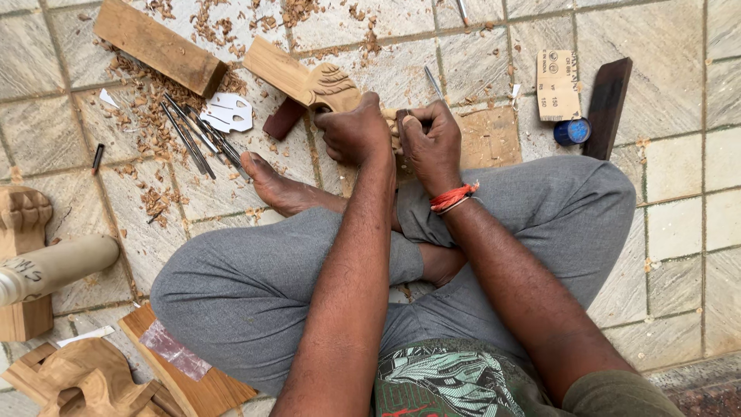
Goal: The person is carving a wooden piece, likely a decorative element or furniture part. They use a chisel to shape the wood and a sanding block to smooth the surface, working on the piece while sitting on the floor.
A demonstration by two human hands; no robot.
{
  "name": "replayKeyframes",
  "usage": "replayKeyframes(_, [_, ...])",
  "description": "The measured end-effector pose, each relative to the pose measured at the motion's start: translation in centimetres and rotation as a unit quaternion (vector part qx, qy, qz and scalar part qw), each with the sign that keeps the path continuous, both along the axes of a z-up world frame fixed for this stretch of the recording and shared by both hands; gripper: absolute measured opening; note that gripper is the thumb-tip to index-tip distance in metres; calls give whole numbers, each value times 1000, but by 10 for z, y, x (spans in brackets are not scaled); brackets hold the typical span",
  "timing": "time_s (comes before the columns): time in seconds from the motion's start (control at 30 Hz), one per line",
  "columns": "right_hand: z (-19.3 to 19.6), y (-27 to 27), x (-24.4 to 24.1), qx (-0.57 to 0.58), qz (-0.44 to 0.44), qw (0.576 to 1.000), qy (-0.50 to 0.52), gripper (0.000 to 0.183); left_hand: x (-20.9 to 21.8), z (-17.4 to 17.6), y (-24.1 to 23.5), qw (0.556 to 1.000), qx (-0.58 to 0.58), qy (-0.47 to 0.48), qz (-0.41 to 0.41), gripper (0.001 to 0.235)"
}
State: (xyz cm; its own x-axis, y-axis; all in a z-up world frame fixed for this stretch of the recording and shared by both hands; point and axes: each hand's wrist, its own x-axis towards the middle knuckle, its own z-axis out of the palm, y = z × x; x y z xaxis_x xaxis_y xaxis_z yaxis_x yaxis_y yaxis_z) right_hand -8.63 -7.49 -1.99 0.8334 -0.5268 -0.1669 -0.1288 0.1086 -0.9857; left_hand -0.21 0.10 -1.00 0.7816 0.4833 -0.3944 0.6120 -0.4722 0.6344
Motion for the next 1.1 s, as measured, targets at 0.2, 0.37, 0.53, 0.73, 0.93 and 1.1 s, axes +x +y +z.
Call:
replayKeyframes(0.2, [3,-19,2,-102,99,990,13,11,1,2,-3,1000,19,-19,0,83])
replayKeyframes(0.37, [-2,-15,-2,-11,64,998,16,8,-1,-4,-2,1000,-2,2,6,78])
replayKeyframes(0.53, [-2,-1,-3,48,21,999,3,6,-1,-4,1,1000,-4,-10,9,77])
replayKeyframes(0.73, [1,6,0,-2,-31,999,34,10,2,-5,-2,1000,19,-15,-2,77])
replayKeyframes(0.93, [7,-24,1,-258,152,954,37,12,-2,1,-2,1000,17,-18,2,79])
replayKeyframes(1.1, [1,-22,1,-22,82,996,-5,7,-1,6,-3,1000,3,5,13,79])
